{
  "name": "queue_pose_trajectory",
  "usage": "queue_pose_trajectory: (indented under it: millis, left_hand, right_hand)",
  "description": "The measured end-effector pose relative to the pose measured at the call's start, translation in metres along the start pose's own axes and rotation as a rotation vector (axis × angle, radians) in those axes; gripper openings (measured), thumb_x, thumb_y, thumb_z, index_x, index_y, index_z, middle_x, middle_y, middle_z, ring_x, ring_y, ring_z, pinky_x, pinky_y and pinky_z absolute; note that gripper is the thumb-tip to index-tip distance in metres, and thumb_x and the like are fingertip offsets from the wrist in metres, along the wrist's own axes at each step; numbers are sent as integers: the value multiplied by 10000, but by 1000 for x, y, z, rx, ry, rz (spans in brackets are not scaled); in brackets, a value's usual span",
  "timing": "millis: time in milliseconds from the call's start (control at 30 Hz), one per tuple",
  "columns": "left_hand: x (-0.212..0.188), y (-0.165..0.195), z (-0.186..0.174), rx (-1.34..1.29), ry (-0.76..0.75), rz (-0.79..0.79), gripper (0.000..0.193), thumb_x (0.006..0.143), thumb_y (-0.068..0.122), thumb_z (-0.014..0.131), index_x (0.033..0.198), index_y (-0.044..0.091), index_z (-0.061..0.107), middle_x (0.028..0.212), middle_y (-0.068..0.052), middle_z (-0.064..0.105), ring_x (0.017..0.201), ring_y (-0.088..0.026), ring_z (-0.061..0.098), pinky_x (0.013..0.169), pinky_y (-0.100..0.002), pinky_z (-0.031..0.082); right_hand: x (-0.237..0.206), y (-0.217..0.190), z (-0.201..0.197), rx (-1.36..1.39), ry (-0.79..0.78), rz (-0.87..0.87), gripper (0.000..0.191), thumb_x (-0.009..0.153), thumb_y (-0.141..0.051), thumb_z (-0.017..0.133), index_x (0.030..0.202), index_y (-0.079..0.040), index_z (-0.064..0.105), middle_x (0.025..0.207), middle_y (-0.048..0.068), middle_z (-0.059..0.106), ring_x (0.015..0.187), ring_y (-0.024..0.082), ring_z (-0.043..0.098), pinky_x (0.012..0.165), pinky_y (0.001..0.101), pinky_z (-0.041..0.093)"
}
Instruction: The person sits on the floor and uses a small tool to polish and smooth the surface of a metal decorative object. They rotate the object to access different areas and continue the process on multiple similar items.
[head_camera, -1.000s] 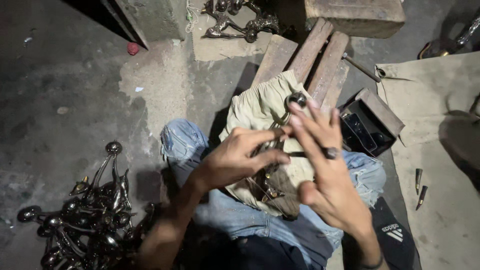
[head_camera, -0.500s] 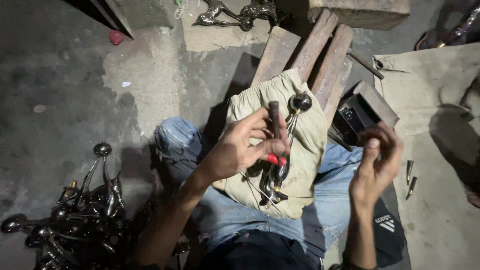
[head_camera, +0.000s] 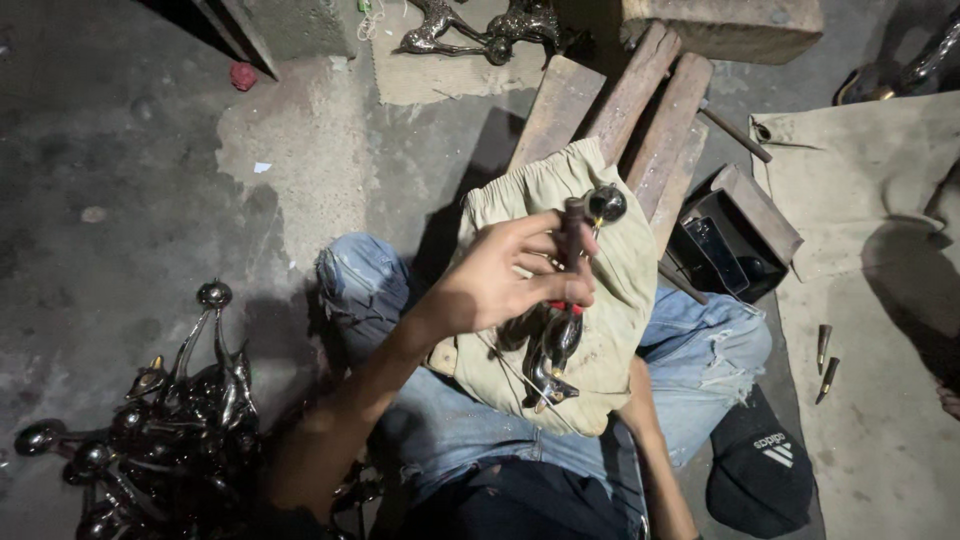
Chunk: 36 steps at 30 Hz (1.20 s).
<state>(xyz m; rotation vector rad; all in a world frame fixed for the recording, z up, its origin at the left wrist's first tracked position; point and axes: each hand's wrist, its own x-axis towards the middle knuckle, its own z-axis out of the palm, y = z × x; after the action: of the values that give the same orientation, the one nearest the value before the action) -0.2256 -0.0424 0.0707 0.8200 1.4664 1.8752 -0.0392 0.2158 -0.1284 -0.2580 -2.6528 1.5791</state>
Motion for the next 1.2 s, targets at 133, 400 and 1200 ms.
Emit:
queue_pose_trajectory:
  millis: [133, 400, 1200]
  left_hand:
    - [16, 0, -3, -67, -126, -123, 422, 940, 215, 733, 1277, 32, 556, 1020, -121, 753, 964, -172, 769, 877, -319, 630]
    - [32, -7, 0, -18, -203, -124, 415, 960, 202, 734, 1256, -27, 553, 984, -145, 778, 917, -184, 785, 835, -312, 645]
    - [40, -9, 3, -46, -224, -208, 419, 934, 79, 698, 1314, -26, 555, 953, -156, 776, 830, -169, 761, 734, -329, 664]
  right_hand:
    - [3, -1, -5, -130, -58, -86, 544, 774, -195, 743, 1259, 30, 641, 1247, 154, 707, 1172, 239, 650, 987, 384, 492]
    - [2, -15, -68, 830, 579, 449, 408, 1109, -224, 595, 1408, 40, 508, 1088, 83, 668, 898, 185, 661, 770, 333, 544]
    - [99, -222, -140, -297, -7, -46, 654, 898, -271, 772, 1468, -94, 505, 1196, 137, 661, 1023, 226, 625, 875, 389, 508]
